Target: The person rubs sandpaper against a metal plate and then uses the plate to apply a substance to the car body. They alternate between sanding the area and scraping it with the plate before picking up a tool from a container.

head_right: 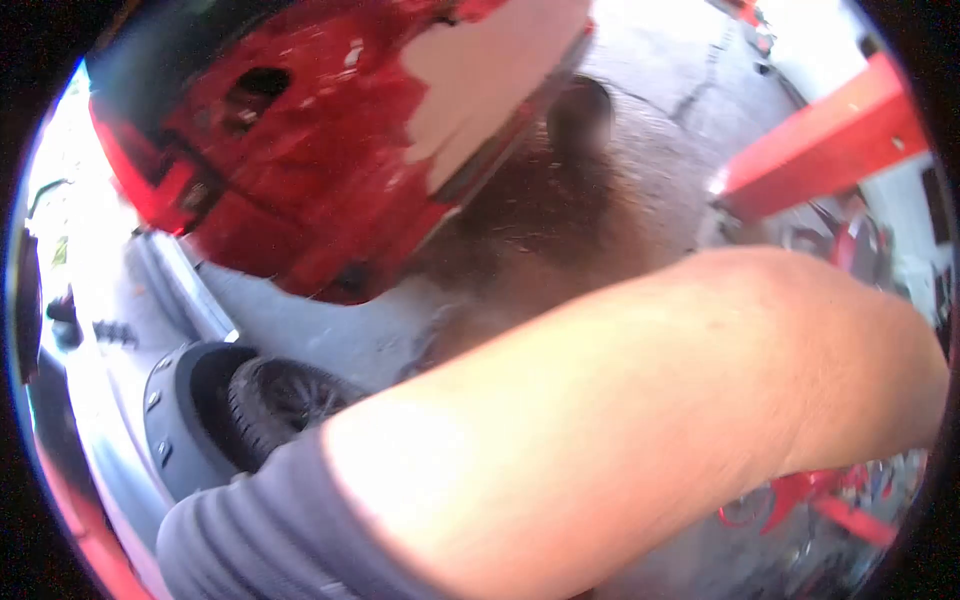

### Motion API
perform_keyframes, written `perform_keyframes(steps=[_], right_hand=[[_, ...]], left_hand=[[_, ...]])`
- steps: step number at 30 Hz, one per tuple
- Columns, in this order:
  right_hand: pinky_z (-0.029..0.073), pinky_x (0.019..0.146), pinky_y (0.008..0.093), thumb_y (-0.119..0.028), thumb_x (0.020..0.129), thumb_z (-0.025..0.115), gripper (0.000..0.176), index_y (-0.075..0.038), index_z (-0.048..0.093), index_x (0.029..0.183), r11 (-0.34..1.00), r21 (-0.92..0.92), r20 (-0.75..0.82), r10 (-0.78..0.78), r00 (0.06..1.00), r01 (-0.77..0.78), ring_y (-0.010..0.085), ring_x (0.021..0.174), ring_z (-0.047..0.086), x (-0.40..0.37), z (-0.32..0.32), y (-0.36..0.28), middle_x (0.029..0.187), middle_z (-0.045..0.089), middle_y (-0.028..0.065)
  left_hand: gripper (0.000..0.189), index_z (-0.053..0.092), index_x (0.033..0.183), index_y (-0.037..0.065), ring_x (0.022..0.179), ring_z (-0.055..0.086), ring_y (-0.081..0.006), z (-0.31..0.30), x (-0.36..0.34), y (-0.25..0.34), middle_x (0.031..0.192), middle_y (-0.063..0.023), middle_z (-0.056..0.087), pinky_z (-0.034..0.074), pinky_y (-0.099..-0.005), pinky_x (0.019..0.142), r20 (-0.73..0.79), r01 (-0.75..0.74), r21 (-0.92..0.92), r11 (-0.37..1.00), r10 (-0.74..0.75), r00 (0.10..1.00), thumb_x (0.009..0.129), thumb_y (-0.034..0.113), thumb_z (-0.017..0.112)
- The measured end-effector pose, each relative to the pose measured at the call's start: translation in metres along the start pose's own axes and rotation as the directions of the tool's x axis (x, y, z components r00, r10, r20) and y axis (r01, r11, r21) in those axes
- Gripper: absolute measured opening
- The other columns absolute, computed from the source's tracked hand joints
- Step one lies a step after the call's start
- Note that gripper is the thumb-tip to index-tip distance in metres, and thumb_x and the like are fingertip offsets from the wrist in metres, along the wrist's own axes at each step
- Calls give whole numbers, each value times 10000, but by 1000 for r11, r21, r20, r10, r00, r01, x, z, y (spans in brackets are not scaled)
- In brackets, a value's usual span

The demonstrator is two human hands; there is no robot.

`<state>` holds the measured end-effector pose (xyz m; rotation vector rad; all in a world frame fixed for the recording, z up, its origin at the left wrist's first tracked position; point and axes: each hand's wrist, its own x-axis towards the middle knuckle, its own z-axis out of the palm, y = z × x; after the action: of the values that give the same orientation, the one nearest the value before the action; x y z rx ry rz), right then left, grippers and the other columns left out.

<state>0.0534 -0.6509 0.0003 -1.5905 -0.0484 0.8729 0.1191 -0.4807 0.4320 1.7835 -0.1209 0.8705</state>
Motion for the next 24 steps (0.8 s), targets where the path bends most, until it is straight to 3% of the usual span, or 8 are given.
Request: perform_keyframes(steps=[7, 9, 12, 14, 17, 20, 22, 24], right_hand=[[523, 864, 411, -182, 913, 597, 403, 95, 557, 1203, 988, 145, -175, 71, 982, -45, 272, 1001, 635, -35, -16, 35, 1169, 617, 161], [492, 945, 435, -204, 949, 543, 428, 58, 515, 1285, 922, 360, 29, 144, 989, -144, 297, 1119, 593, -42, -6, 34, 1263, 574, 162], [446, 1023, 507, -241, 991, 441, 436, 3, 475, 1351, 871, 469, 24, 156, 988, -149, 329, 1166, 578, -53, 21, 11, 1290, 582, 154], [432, 1030, 509, -246, 984, 466, 424, -7, 505, 1332, 890, 442, -56, 147, 988, -107, 328, 1158, 578, -74, 46, -21, 1286, 586, 150], [461, 987, 459, -259, 973, 513, 447, 19, 504, 1322, 962, 269, -152, -6, 988, 48, 306, 1131, 590, -82, 63, -40, 1273, 586, 153], [486, 933, 420, -283, 955, 574, 508, 52, 478, 1324, 979, 73, -183, -172, 968, 188, 290, 1113, 593, -112, 114, -82, 1263, 577, 166], [492, 906, 407, -313, 954, 596, 543, 68, 468, 1319, 960, 2, -195, -276, 941, 282, 280, 1090, 596, -136, 167, -98, 1245, 579, 173], [492, 897, 407, -355, 983, 553, 550, 80, 461, 1308, 934, -63, -173, -357, 918, 351, 273, 1065, 593, -151, 209, -103, 1225, 578, 184]], left_hand=[[245, 688, 977, 21, 857, 685, -266, -90, -24, 92, 977, -136, 701, 539, -374, 760, -174, 61, 344, 937, -1, 985, 878, 198, 551], [247, 693, 975, 19, 872, 694, -280, -130, -63, 91, 994, -145, 707, 541, -381, 775, -259, 191, 172, 966, -143, 955, 877, 192, 547], [283, 648, 1093, -14, 848, 671, -179, -180, -187, 8, 956, -111, 691, 532, -344, 776, -193, 227, -532, 816, -377, 906, 920, 173, 526], [310, 622, 1133, -40, 857, 651, -163, -212, -283, -24, 1008, -94, 675, 519, -327, 792, -213, 422, -687, 591, -719, 662, 950, 198, 542], [299, 616, 1173, -15, 907, 625, -121, -227, -399, -52, 1024, -60, 669, 511, -310, 812, -361, 453, -678, 579, -799, 481, 971, 200, 571], [276, 621, 1192, 18, 932, 644, -190, -214, -453, -48, 1046, -91, 670, 512, -341, 845, -303, 599, -524, 606, -790, 534, 969, 174, 576], [287, 612, 1217, 42, 953, 639, -260, -214, -457, -14, 1065, -124, 652, 513, -366, 861, -347, 568, -50, 821, -548, 761, 948, 139, 588], [379, 591, 1261, 67, 992, 606, -363, -208, -463, -11, 1094, -175, 603, 516, -408, 867, -281, 328, 281, 902, -249, 927, 882, 62, 604]])
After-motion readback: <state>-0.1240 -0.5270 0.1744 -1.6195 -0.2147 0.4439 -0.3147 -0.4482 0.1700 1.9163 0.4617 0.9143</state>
